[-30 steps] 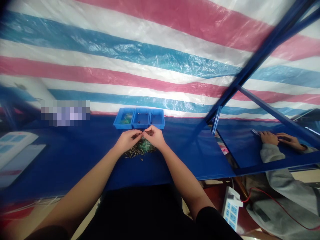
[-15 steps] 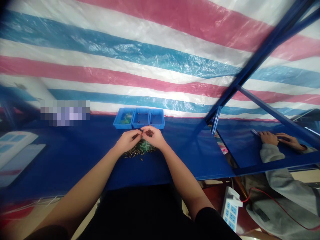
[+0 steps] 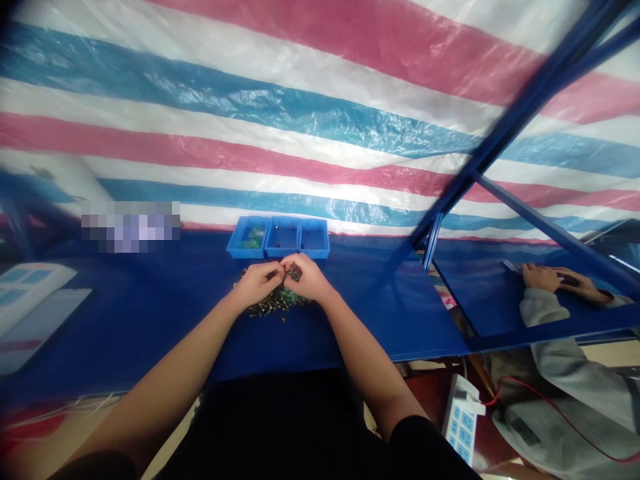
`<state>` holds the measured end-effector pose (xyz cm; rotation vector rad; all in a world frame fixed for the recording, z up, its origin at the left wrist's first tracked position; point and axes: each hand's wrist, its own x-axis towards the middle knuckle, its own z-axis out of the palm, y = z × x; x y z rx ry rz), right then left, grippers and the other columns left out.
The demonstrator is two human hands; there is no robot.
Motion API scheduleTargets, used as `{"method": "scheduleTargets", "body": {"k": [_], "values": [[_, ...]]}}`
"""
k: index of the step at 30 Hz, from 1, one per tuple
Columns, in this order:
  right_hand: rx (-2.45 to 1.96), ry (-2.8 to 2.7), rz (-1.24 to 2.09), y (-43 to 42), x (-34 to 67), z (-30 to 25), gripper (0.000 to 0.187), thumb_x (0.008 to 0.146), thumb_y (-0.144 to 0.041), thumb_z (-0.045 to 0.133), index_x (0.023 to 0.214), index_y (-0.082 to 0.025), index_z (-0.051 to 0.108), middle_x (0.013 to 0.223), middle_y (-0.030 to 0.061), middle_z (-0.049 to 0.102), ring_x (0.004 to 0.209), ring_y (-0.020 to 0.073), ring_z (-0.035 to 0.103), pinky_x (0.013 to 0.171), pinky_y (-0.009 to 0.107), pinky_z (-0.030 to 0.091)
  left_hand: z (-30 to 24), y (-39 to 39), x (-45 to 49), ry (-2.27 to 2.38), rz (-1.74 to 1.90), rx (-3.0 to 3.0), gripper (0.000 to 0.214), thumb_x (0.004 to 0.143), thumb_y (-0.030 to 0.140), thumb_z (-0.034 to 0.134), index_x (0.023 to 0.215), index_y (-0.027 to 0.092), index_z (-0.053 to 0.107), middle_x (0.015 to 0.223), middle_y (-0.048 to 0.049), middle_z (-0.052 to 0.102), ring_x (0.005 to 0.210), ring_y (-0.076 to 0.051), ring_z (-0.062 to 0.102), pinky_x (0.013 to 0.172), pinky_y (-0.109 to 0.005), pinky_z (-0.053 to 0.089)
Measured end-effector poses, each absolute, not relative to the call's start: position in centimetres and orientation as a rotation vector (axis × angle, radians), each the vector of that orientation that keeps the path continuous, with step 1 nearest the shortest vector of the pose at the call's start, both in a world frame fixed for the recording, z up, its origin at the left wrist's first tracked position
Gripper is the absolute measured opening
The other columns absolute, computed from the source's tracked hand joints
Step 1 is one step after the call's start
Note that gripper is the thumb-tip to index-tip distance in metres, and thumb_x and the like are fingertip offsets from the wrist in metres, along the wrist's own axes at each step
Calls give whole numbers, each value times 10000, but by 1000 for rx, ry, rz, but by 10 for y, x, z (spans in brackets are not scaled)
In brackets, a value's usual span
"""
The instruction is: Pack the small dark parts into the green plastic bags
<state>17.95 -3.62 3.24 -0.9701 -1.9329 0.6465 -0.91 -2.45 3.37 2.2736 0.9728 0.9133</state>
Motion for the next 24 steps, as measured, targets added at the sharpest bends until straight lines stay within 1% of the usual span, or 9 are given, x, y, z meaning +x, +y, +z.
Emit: {"method": "scheduleTargets", "body": {"k": [5,7,9,12,18,21,24], "values": [[-938,-1949,584,-37,178,32,253,798,-175,568,1032,-232,644,933,45,634,836,165,586,756,298,516,32,-24,-11,1026,961,2247,178,870,256,496,734,184,585,673,31,607,586,-101,521,580,-218,390],[-935,-1908,597,-35,178,30,226,821,-210,566,1027,-234,656,954,50,645,802,156,599,742,297,529,32,-24,-12,1043,978,2241,192,886,285,483,755,189,585,685,26,619,588,-105,534,574,-220,399],[-965,-1867,603,-33,179,27,204,830,-249,579,1015,-235,666,938,48,654,771,153,608,735,301,539,33,-24,-12,1059,993,2230,185,896,322,484,828,200,604,712,20,641,603,-112,558,582,-224,419],[-1005,-1835,581,-31,181,24,191,825,-283,607,993,-237,686,896,41,660,760,152,615,742,302,546,33,-24,-11,1064,1020,2208,196,904,361,497,926,212,622,747,16,667,628,-118,587,609,-230,448],[-967,-1850,573,-32,182,26,218,813,-278,635,1016,-237,701,971,60,685,806,164,626,747,307,545,29,-22,-11,1049,1066,2177,217,920,359,491,890,201,636,805,1,681,685,-121,606,607,-220,449],[-994,-1842,596,-34,180,29,186,815,-287,633,978,-234,704,940,57,692,772,160,624,744,312,541,27,-21,-12,1068,1066,2150,218,917,374,501,915,201,633,779,7,673,670,-119,607,575,-213,441],[-1041,-1818,608,-36,179,31,150,788,-272,642,920,-220,692,878,39,678,719,143,610,721,294,529,28,-21,-11,1071,1068,2159,243,919,393,493,908,192,630,757,3,667,653,-120,597,567,-214,435]]}}
